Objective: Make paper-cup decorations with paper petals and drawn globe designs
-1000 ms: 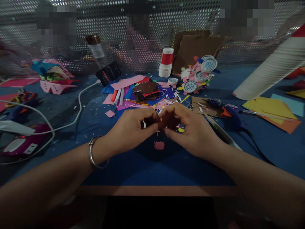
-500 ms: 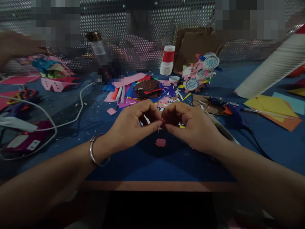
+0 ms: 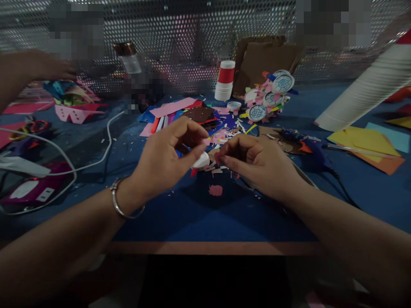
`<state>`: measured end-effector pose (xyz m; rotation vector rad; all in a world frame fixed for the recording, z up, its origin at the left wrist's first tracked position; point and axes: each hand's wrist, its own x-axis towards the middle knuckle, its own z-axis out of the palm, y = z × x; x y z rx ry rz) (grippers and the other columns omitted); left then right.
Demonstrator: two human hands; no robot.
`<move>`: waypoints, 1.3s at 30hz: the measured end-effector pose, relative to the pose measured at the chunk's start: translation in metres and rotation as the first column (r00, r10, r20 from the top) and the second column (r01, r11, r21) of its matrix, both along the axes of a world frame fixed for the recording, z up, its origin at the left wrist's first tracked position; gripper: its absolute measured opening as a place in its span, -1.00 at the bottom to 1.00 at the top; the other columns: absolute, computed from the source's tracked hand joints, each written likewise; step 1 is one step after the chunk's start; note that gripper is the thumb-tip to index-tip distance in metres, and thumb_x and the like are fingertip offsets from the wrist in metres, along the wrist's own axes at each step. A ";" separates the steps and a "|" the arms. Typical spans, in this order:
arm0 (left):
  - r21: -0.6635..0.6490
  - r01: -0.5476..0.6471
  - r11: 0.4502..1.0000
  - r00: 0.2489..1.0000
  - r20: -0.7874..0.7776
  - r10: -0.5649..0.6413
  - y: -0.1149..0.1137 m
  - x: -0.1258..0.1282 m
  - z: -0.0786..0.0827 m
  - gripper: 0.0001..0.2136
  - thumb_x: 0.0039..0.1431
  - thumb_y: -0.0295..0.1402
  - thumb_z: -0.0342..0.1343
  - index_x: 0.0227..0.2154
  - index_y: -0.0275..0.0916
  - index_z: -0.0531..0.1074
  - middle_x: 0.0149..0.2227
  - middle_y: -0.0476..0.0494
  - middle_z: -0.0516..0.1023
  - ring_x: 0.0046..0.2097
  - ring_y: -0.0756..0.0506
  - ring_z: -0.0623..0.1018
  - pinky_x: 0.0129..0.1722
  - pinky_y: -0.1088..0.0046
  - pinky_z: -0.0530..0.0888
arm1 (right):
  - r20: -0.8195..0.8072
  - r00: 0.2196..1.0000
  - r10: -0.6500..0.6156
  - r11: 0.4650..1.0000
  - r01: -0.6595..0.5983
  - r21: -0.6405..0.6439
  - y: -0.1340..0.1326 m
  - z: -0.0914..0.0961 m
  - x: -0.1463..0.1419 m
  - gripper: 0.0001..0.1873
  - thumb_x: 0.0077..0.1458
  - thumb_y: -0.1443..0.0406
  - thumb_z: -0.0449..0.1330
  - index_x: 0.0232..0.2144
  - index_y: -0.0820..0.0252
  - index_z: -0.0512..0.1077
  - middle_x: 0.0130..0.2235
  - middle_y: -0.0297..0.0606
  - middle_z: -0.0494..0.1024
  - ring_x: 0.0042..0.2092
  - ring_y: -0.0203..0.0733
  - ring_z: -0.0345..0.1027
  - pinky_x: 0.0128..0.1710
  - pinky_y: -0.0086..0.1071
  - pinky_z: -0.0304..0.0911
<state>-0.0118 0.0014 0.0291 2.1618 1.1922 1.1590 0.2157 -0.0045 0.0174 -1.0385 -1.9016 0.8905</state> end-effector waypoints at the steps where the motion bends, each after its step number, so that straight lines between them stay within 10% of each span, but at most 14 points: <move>1: 0.017 -0.053 0.998 0.996 -0.074 0.054 0.004 -0.005 0.002 -0.84 0.28 -0.29 0.27 -0.13 -0.19 0.57 -0.18 -0.10 0.69 -0.20 -0.09 0.63 -0.18 0.34 0.57 | -0.013 1.000 -0.017 1.000 0.017 -0.007 0.000 0.000 0.000 -0.87 0.24 0.23 0.33 -0.28 0.19 0.54 -0.35 -0.31 0.58 -0.35 -0.27 0.36 -0.33 -0.33 0.25; 7: -0.105 -0.161 0.981 0.905 -0.413 0.104 0.032 -0.029 -0.009 -0.81 0.30 -0.19 0.22 -0.21 -0.21 0.59 -0.28 -0.11 0.67 -0.33 -0.07 0.54 -0.31 0.37 0.41 | -0.141 0.988 -0.062 0.991 0.045 -0.123 0.006 -0.005 0.003 -0.78 0.18 0.17 0.43 -0.28 0.17 0.54 -0.35 -0.34 0.54 -0.36 -0.29 0.33 -0.32 -0.31 0.26; 18: -0.164 -0.080 0.983 0.855 -0.518 -0.017 0.036 -0.024 -0.020 -0.85 0.26 -0.28 0.13 -0.40 -0.19 0.50 -0.40 -0.05 0.60 -0.39 -0.06 0.48 -0.38 0.40 0.29 | -0.189 0.979 -0.076 0.981 0.039 -0.192 0.008 -0.008 0.001 -0.59 0.08 0.02 0.52 -0.27 0.18 0.54 -0.33 -0.33 0.53 -0.37 -0.29 0.32 -0.32 -0.28 0.28; 28: -0.193 -0.083 0.978 0.995 -0.064 0.072 0.034 -0.015 -0.018 -0.89 0.27 -0.33 0.20 -0.32 -0.17 0.38 -0.38 -0.04 0.57 -0.39 -0.04 0.53 -0.38 0.40 0.46 | -0.254 0.965 -0.071 0.978 0.016 -0.210 0.008 -0.008 0.002 -0.58 0.07 -0.02 0.52 -0.29 0.15 0.54 -0.29 -0.32 0.56 -0.32 -0.29 0.38 -0.34 -0.32 0.32; 39: -0.421 0.073 0.904 0.947 0.315 0.070 0.024 -0.001 -0.025 -0.58 0.01 -0.56 0.28 -0.04 -0.20 0.41 -0.22 -0.05 0.59 -0.30 -0.01 0.54 -0.35 0.49 0.50 | -0.337 0.937 -0.088 0.975 0.011 -0.224 0.006 -0.006 -0.001 -0.59 0.00 0.02 0.57 -0.33 0.17 0.56 -0.35 -0.37 0.53 -0.39 -0.34 0.33 -0.40 -0.37 0.30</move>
